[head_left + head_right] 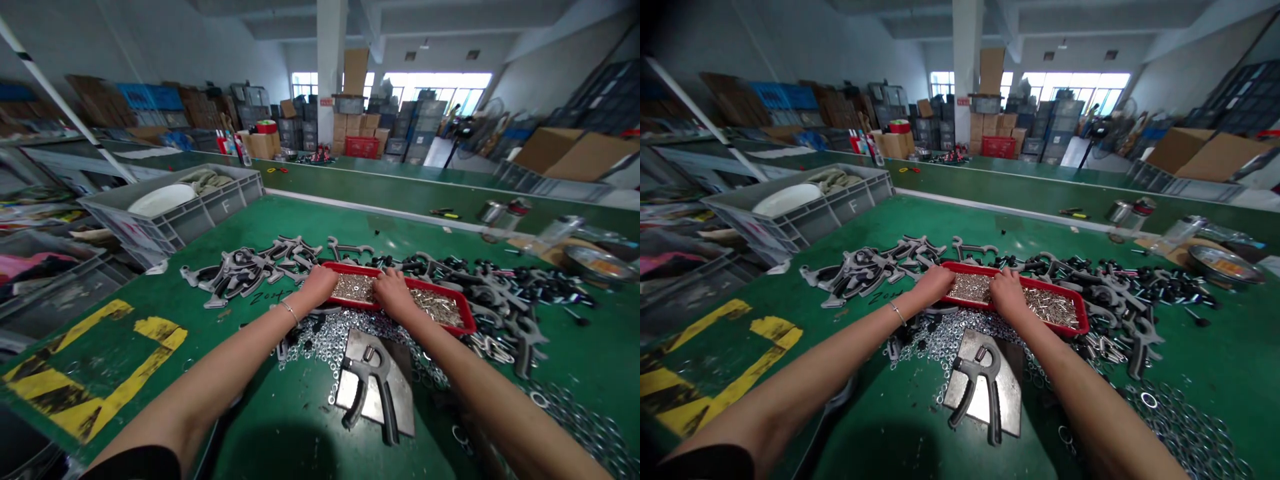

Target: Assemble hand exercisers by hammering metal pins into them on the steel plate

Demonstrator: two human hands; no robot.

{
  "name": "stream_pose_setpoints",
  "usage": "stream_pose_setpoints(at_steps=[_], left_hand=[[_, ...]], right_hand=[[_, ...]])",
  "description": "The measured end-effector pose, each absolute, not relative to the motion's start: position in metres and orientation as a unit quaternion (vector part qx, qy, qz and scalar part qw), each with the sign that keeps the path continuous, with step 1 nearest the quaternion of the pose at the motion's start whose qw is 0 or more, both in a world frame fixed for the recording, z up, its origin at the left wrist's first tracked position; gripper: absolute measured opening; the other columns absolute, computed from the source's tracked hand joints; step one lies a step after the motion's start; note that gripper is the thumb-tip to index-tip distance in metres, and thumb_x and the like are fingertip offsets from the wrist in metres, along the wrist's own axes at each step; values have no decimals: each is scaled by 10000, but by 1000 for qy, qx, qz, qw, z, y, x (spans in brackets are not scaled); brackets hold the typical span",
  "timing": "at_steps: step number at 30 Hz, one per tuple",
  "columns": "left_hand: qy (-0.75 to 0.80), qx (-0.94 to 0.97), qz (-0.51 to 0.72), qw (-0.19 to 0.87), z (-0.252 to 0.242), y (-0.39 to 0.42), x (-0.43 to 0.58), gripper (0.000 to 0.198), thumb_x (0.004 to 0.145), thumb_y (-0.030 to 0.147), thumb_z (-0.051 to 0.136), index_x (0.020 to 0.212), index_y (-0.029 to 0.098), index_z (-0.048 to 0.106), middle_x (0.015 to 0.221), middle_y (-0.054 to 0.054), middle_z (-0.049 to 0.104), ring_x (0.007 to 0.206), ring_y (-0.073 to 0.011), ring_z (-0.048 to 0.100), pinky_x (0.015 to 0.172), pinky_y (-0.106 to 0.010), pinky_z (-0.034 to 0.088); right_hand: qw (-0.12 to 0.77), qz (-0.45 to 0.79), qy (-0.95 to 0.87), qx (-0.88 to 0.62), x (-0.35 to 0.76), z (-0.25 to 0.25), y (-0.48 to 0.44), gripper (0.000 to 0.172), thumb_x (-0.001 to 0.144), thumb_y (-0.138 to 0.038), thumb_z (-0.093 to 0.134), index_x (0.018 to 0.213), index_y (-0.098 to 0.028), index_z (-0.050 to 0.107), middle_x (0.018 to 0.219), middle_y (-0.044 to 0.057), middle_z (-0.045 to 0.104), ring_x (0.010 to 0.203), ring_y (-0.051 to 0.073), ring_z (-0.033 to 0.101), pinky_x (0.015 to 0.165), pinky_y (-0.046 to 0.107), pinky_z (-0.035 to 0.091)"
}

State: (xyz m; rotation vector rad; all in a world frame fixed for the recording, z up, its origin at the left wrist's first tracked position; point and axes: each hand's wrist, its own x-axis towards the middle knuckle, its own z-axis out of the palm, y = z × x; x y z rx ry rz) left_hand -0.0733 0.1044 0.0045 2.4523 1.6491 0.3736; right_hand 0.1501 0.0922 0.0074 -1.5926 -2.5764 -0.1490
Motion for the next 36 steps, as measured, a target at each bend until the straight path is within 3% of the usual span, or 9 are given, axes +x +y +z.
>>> stream_pose_setpoints(at_steps=[7,12,16,20,26,31,36], left_hand=[[510,819,209,160,18,61,-61,167,933,216,518,948,158,674,985,-74,717,945,-197,645,886,-305,467],[417,811,238,333,3,-24,-41,141,934,232,533,930,193,669,905,-16,704,857,-170,635,805,-285,477],[427,853,194,231,-10,-55,-29,165,958,251,514,917,204,667,927,-46,661,948,-221,571,916,-387,398],[425,877,171,144,-17,-57,-20,194,965,298,513,904,186,659,946,-71,629,957,-244,537,893,-411,376],[381,906,165,82,-32,-62,-19,297,1003,243,384,958,162,667,951,-103,629,963,-265,520,906,-447,378],[391,874,211,199,-38,-70,-26,287,1005,271,393,1058,199,666,1056,-75,641,1026,-238,536,948,-413,410],[427,800,302,296,-28,-58,-44,238,968,193,446,1094,196,648,1149,-80,610,1106,-192,561,1009,-360,437]], right_hand=[[133,30,-816,-562,154,2,83,112,863,-160,555,857,-174,666,906,134,709,966,291,513,830,388,344],[251,131,-765,-579,163,7,56,139,904,-232,497,882,-173,622,924,95,705,901,230,589,815,337,420],[306,233,-729,-566,179,0,-2,228,926,-354,472,861,-195,623,831,38,707,740,189,640,696,300,485],[320,299,-702,-561,192,-17,-60,253,913,-381,499,811,-199,641,742,21,699,670,193,653,626,301,514],[332,279,-712,-552,186,-29,-96,236,936,-364,504,786,-217,612,766,29,671,734,211,643,694,331,519],[326,218,-770,-503,173,-35,-94,177,969,-303,473,889,-230,612,913,61,670,904,225,620,858,379,499],[287,149,-818,-475,168,-44,-86,204,989,-284,447,946,-204,629,946,90,643,931,237,587,835,382,499]])
